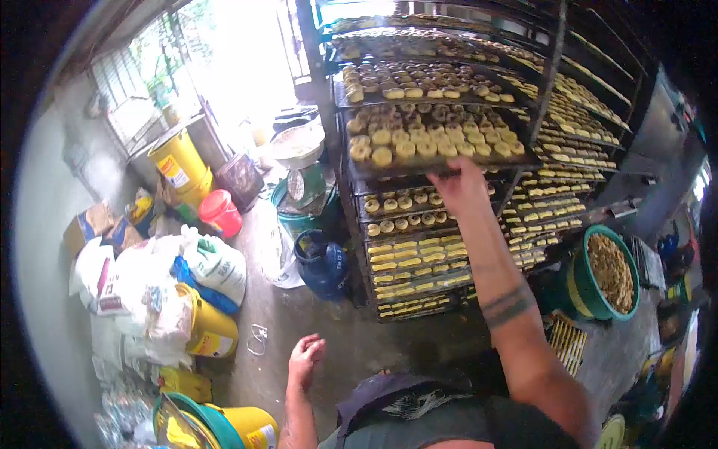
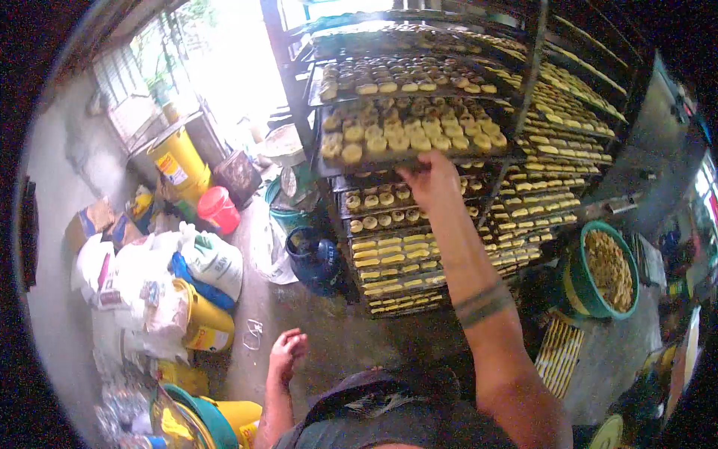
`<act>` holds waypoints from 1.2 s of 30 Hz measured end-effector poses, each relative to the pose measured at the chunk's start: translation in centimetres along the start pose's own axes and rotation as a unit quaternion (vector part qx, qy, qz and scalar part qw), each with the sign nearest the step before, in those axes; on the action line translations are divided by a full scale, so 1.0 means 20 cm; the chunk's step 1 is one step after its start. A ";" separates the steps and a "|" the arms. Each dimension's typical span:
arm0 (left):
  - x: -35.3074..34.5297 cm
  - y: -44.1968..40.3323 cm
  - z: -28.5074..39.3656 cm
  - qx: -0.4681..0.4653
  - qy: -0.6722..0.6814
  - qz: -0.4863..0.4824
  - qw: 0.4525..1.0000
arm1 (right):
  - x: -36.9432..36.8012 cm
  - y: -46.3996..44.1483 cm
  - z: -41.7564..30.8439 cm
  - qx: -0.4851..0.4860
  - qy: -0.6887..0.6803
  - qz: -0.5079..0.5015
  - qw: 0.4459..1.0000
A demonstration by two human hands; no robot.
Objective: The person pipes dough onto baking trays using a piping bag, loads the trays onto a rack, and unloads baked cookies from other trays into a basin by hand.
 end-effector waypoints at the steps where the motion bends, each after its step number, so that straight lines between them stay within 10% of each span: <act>1: -0.06 0.05 0.23 -0.063 0.041 -0.021 0.997 | 0.02 0.17 -0.02 -0.003 -0.011 -0.007 1.000; 10: -0.52 0.22 1.31 -0.326 0.079 -0.212 0.918 | 0.38 1.13 -0.22 -0.025 -0.082 -0.027 0.996; 16: -0.96 0.34 1.31 -0.174 0.093 -0.404 0.893 | 0.65 1.40 -0.47 0.060 -0.113 0.065 0.990; 19: -1.24 0.32 1.25 -0.655 -0.224 -0.288 0.662 | 0.97 1.45 -0.70 0.125 -0.101 0.040 0.986; 21: -1.50 0.37 1.27 -0.636 -0.217 -0.308 0.673 | 0.92 1.41 -0.87 0.177 -0.104 0.030 0.978; 23: -1.98 0.50 1.32 -0.050 0.055 -0.527 0.847 | 0.98 1.38 -1.15 0.209 -0.066 0.011 0.976; 31: -3.61 0.26 1.45 -0.017 -0.002 -0.562 0.827 | 1.89 0.90 -2.24 0.056 0.110 0.173 0.977; 34: -4.08 0.25 1.63 -0.099 -0.114 -0.532 0.833 | 2.14 0.77 -2.63 0.051 0.392 0.364 0.844; 36: -4.35 0.32 1.75 -0.121 -0.152 -0.526 0.828 | 2.11 0.62 -2.84 0.218 0.452 0.345 0.793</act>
Point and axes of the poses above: each hand's wrist, its own y-axis away from the middle knuckle, its own x-axis out of the back of the hand, z = x × y, the point moved 3 cm from there along -y, towards the middle knuckle, and after that the axes turned 15 degrees about -y, right-handed, at the moved point
